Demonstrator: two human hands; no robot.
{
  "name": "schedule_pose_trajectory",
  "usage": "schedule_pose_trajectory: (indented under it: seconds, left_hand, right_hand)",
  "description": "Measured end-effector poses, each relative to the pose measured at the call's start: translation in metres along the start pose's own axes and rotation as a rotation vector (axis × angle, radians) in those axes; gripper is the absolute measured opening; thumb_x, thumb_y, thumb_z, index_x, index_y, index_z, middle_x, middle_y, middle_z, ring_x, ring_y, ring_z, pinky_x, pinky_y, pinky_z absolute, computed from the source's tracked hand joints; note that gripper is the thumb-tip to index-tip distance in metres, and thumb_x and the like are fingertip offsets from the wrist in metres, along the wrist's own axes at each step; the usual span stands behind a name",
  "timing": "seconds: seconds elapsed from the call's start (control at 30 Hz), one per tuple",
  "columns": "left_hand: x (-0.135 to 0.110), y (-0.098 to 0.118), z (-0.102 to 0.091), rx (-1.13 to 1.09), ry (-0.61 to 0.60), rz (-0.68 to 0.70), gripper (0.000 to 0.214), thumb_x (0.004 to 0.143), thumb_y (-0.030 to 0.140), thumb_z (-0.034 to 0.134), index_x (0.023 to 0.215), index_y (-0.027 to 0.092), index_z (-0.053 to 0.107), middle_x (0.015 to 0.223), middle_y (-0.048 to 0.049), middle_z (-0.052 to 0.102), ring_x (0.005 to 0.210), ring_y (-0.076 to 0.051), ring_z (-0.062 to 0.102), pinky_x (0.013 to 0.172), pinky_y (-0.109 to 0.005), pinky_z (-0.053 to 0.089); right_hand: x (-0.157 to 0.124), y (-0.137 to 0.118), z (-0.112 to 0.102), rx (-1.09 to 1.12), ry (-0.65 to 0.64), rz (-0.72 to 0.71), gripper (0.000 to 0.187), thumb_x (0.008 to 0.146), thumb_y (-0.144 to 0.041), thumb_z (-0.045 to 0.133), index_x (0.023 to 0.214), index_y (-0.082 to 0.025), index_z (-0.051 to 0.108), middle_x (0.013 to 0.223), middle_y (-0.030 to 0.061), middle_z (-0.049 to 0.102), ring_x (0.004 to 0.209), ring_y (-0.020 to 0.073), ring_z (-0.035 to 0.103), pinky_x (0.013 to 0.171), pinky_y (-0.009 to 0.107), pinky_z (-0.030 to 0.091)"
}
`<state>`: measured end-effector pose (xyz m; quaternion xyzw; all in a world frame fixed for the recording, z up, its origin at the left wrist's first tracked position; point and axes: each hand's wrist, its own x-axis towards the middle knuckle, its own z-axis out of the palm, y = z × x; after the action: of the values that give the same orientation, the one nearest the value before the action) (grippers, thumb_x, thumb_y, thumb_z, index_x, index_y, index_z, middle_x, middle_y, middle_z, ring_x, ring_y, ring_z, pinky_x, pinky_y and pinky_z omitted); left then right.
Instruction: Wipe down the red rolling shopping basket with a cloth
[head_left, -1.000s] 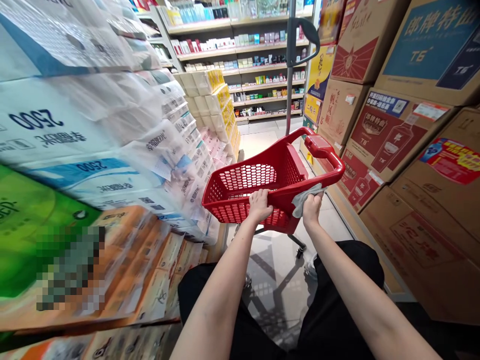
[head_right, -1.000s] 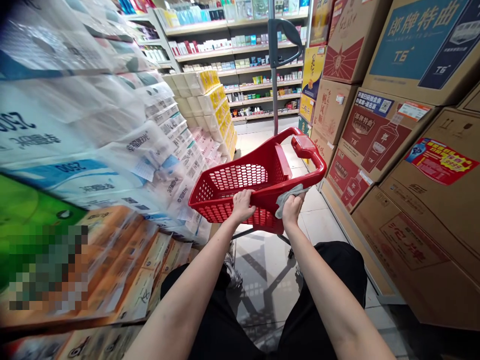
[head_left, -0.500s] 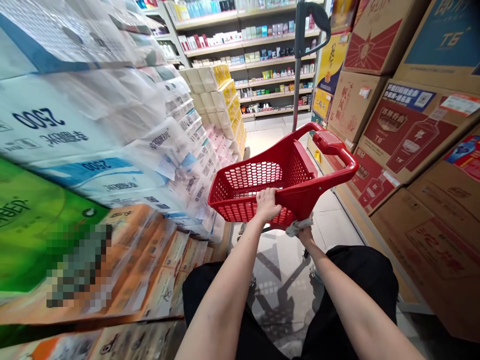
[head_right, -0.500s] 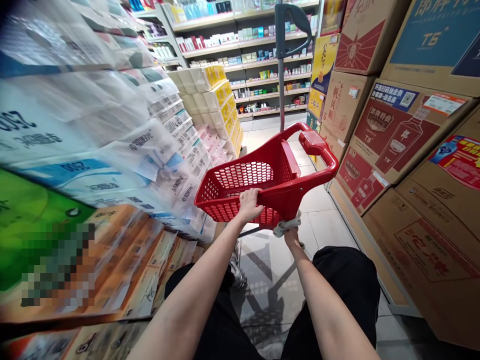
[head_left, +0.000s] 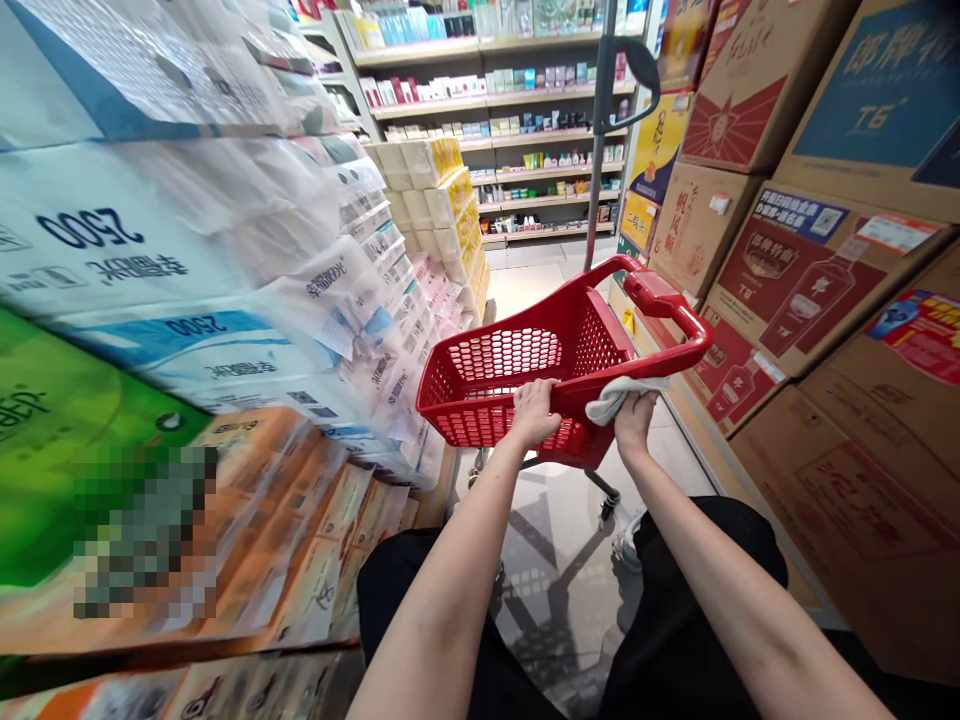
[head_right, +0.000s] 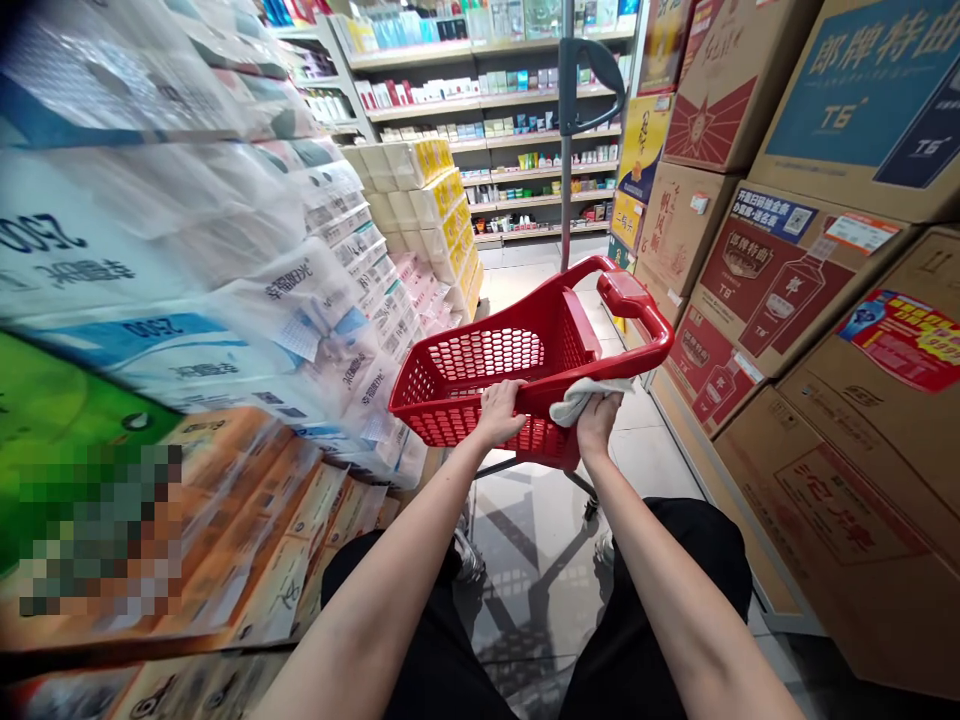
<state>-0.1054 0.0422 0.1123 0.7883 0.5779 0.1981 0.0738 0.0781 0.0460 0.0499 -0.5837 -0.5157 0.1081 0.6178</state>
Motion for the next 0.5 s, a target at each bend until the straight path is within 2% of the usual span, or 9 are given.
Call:
schedule_pose_trajectory:
  seconds: [0.1,0.17,0.27,0.37,0.5]
  left_hand:
    - [-0.002,-0.001,-0.004,-0.011,-0.016,-0.003,0.056,0.064,0.021,0.050,0.119,0.027,0.041,0.109,-0.0038,0.049,0.105,-0.024,0.041,0.097,-0.039,0.024]
    - [-0.005,-0.002,-0.006,-0.014,-0.019,-0.006,0.057,0.064,0.020,0.050,0.120,0.028,0.041,0.110,-0.0034,0.049,0.106,-0.024,0.041,0.097,-0.039,0.025]
    - [-0.007,-0.001,-0.005,-0.015,-0.017,-0.012,0.058,0.064,0.020,0.050,0.121,0.029,0.041,0.110,-0.0030,0.050,0.106,-0.024,0.042,0.098,-0.039,0.026]
    - [-0.007,-0.001,-0.004,-0.025,-0.005,0.000,0.062,0.064,0.020,0.050,0.125,0.028,0.040,0.112,-0.0033,0.050,0.107,-0.024,0.042,0.099,-0.039,0.027]
    - [-0.005,-0.012,-0.012,-0.086,-0.026,0.087,0.069,0.065,0.019,0.049,0.132,0.024,0.034,0.123,-0.0049,0.049,0.114,-0.024,0.042,0.102,-0.039,0.027]
  right_hand:
    - [0.005,-0.008,0.000,-0.014,0.070,-0.007,0.045,0.091,-0.035,0.020,0.131,-0.014,0.027,0.125,0.0173,0.044,0.118,0.0204,0.041,0.098,0.043,0.033]
    - [-0.005,0.001,0.003,-0.015,0.033,-0.013,0.046,0.090,-0.036,0.023,0.131,-0.013,0.026,0.125,0.0182,0.044,0.119,0.0213,0.040,0.098,0.044,0.033]
    - [-0.025,0.024,0.008,-0.037,-0.022,-0.001,0.045,0.088,-0.036,0.026,0.124,-0.011,0.035,0.117,0.0191,0.049,0.115,0.0247,0.042,0.097,0.048,0.033]
    - [-0.044,0.045,0.009,-0.057,-0.102,0.052,0.040,0.085,-0.038,0.031,0.111,-0.012,0.046,0.104,0.0162,0.055,0.105,0.0266,0.048,0.091,0.047,0.037]
    - [-0.063,0.057,0.002,-0.058,-0.265,0.148,0.029,0.080,-0.041,0.037,0.082,-0.017,0.054,0.081,0.0099,0.060,0.080,0.0229,0.054,0.071,0.038,0.045]
